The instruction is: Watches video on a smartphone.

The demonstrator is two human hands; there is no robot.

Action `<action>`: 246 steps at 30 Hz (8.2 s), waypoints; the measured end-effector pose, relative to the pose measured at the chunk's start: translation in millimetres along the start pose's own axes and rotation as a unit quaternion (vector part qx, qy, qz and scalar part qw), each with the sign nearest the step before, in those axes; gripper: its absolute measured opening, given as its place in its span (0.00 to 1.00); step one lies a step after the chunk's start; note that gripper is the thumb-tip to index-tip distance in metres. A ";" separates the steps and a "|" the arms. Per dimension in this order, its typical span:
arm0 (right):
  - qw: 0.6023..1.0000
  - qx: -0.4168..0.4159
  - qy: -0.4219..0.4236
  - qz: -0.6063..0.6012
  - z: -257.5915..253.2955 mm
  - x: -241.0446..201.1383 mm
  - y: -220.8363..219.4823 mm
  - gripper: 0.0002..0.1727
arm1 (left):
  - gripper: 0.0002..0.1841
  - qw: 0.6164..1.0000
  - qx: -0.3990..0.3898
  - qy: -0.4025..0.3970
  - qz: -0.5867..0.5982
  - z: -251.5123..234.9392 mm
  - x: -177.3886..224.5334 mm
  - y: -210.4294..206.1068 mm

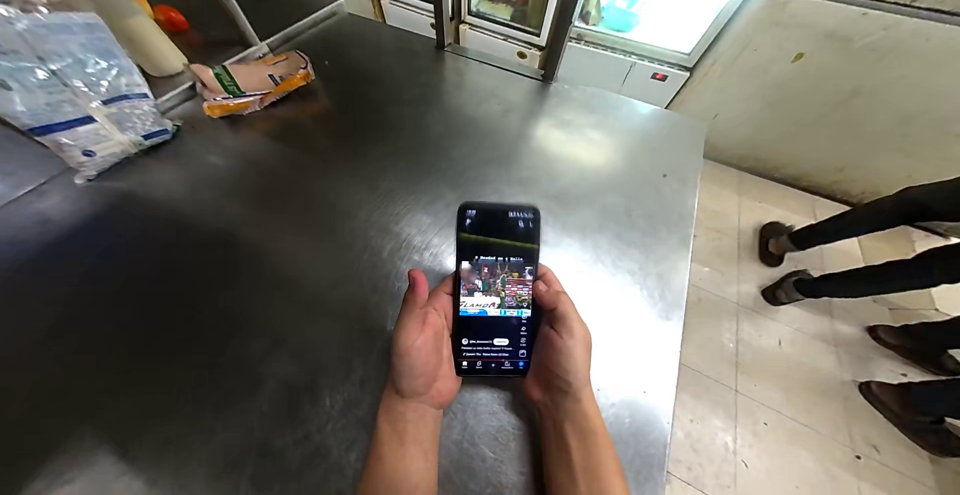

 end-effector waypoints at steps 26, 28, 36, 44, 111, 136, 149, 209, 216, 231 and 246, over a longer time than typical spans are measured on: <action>1.000 0.002 0.005 0.005 0.3 -0.1 0.3 0.20 | 0.48 1.000 0.005 0.002 0.003 0.7 -0.5 0.0; 1.000 0.000 0.005 0.004 0.4 -0.2 0.2 0.20 | 0.48 1.000 0.004 0.001 0.003 0.7 -0.8 0.4; 1.000 0.000 0.003 0.006 0.6 -1.2 -0.7 0.20 | 0.48 1.000 0.003 0.001 0.002 0.7 -1.0 0.6; 1.000 0.006 -0.007 0.021 0.5 -1.8 -0.7 0.17 | 0.48 1.000 0.002 0.001 -0.005 0.4 -0.4 0.0; 1.000 -0.007 0.007 0.001 1.0 -1.3 -0.3 0.20 | 0.47 1.000 -0.004 -0.001 -0.002 0.2 -0.8 -0.7; 1.000 -0.005 0.008 0.004 1.0 -1.7 -0.1 0.20 | 0.48 1.000 0.003 0.000 -0.003 0.3 -0.9 -0.5; 1.000 -0.004 0.002 0.014 0.9 -1.6 -0.7 0.20 | 0.47 1.000 -0.004 -0.003 -0.005 0.2 -0.7 -0.6; 1.000 -0.004 0.002 0.013 1.2 -1.4 -0.4 0.21 | 0.47 1.000 0.002 0.001 -0.003 0.2 -0.7 -0.8; 1.000 -0.006 0.004 0.017 1.2 -1.3 0.0 0.21 | 0.48 1.000 -0.001 0.001 -0.004 0.5 -1.0 -0.8; 1.000 -0.009 0.008 0.002 1.0 -0.2 0.1 0.27 | 0.48 1.000 -0.002 0.002 -0.009 0.2 -0.5 -0.6; 1.000 -0.015 0.013 -0.002 0.7 -0.4 0.0 0.27 | 0.47 1.000 -0.002 -0.001 -0.007 -0.1 -0.8 -1.5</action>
Point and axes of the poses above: each hand's wrist, its own z-axis away from the middle knuckle, its own y-axis out of the back of the hand, x = y × z, the point moved 4 cm from there along -z, towards the middle knuckle, and after that the axes turned 15 degrees about -x, right-handed, at the moved point
